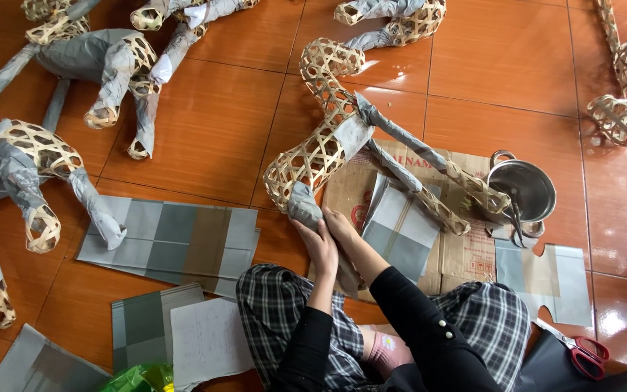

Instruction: The person sits on the floor and assembles a woven animal-shaped craft figure by applying adhesive to patterned paper and wrapping it around the figure's frame. They repeatedly dip a brush into a metal pot, apply adhesive to paper sheets, and smooth the paper onto the figure's body and legs.

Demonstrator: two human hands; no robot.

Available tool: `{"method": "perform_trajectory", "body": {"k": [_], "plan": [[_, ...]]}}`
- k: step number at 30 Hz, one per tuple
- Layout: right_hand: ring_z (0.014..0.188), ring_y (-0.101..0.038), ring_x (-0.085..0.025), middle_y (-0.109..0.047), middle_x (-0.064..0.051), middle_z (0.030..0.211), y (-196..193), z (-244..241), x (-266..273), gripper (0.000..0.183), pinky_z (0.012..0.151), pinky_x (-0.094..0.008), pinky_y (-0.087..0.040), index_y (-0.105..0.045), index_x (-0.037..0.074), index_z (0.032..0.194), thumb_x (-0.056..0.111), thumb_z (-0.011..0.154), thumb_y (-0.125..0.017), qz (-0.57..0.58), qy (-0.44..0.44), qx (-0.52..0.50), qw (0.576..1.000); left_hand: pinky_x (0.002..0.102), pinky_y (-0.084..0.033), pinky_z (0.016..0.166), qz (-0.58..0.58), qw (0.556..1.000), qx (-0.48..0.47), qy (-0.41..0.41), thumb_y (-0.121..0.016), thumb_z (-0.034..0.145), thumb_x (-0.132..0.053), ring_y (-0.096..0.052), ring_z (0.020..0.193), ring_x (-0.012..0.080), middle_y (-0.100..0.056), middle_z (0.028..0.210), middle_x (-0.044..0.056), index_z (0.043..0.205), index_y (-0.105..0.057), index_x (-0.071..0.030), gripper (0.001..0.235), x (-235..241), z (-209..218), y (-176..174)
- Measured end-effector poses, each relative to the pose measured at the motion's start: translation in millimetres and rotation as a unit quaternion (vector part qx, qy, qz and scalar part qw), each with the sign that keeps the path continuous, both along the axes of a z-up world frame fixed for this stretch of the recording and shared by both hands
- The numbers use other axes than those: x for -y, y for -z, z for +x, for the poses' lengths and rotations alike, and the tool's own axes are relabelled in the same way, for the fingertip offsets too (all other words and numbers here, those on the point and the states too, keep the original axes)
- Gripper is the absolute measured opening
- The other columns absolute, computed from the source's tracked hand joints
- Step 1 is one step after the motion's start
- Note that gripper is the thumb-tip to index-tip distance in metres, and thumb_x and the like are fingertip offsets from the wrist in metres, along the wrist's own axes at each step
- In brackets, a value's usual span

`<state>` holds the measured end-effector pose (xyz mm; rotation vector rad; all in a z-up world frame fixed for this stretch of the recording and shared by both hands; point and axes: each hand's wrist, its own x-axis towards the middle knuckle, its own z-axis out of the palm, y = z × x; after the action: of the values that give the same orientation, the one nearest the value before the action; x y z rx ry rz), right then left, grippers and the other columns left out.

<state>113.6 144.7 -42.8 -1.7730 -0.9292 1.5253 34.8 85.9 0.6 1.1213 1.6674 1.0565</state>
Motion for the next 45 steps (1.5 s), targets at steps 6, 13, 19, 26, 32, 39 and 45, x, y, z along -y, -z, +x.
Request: {"method": "perform_trajectory", "body": {"k": [6,13,19,26,32,39,45], "plan": [[0.097,-0.067,-0.03,-0.07,-0.019,0.099,44,12,12,0.047,0.082,-0.049,-0.056,-0.072,0.002,0.109,0.045,0.098,-0.057,-0.032,0.091,-0.06,0.993,0.053,-0.014,0.121,-0.015,0.999,0.04,0.011,-0.048,0.104,-0.033,-0.012,0.147,0.0484,-0.006,0.155,0.041,0.153,0.003,0.009,0.083,6,-2,-35],[0.091,-0.068,-0.03,-0.069,-0.021,0.101,-54,8,60,0.037,0.076,-0.05,-0.059,-0.067,0.004,0.121,0.032,0.098,-0.065,-0.045,0.128,-0.108,0.985,0.054,-0.021,0.118,-0.014,0.999,0.043,0.003,-0.066,0.096,-0.032,-0.019,0.145,0.0484,-0.011,0.155,0.04,0.155,0.005,0.004,0.099,5,1,-55],[0.119,-0.059,-0.039,-0.061,-0.023,0.131,-101,1,93,0.042,0.096,-0.054,-0.049,-0.053,0.013,0.142,0.028,0.103,-0.046,0.067,-0.065,0.087,0.992,0.053,-0.032,0.115,-0.035,0.996,0.085,-0.017,-0.076,0.086,-0.031,-0.032,0.141,0.0471,-0.025,0.152,0.039,0.155,-0.002,0.002,0.106,-3,-4,-52],[0.102,-0.068,-0.042,-0.059,-0.021,0.127,-145,0,148,0.06,0.082,-0.05,-0.059,-0.036,0.01,0.151,0.022,0.096,-0.053,0.101,-0.258,0.384,0.881,0.042,-0.041,0.109,-0.089,0.974,0.206,-0.043,-0.086,0.074,-0.024,-0.045,0.137,0.0339,-0.048,0.142,0.027,0.148,-0.036,0.002,0.093,-11,-15,-40],[0.106,-0.069,-0.026,-0.072,-0.009,0.112,-66,64,126,0.039,0.087,-0.043,-0.056,-0.062,0.019,0.13,0.021,0.091,-0.066,0.114,0.004,0.14,0.984,0.041,-0.043,0.104,-0.111,0.956,0.267,-0.053,-0.09,0.073,-0.018,-0.047,0.134,0.0317,-0.048,0.139,0.027,0.146,-0.039,0.002,0.092,-12,-12,-29],[0.075,-0.066,-0.015,-0.068,-0.009,0.099,-8,43,71,0.048,0.058,-0.025,-0.061,-0.059,0.003,0.124,0.008,0.082,-0.081,0.01,0.1,-0.148,0.984,0.04,-0.041,0.107,-0.123,0.959,0.251,-0.042,-0.088,0.073,-0.019,-0.043,0.137,0.032,-0.046,0.14,0.028,0.146,-0.037,0.004,0.092,-7,-11,-43],[0.053,-0.066,-0.015,-0.066,-0.008,0.068,37,58,43,0.028,0.046,-0.029,-0.059,-0.071,0.0,0.09,0.027,0.086,-0.08,0.008,0.143,-0.108,0.984,0.043,-0.035,0.113,-0.142,0.963,0.231,-0.011,-0.085,0.075,-0.022,-0.035,0.142,0.0373,-0.037,0.147,0.031,0.149,-0.028,0.004,0.096,-5,-13,-67]]}}
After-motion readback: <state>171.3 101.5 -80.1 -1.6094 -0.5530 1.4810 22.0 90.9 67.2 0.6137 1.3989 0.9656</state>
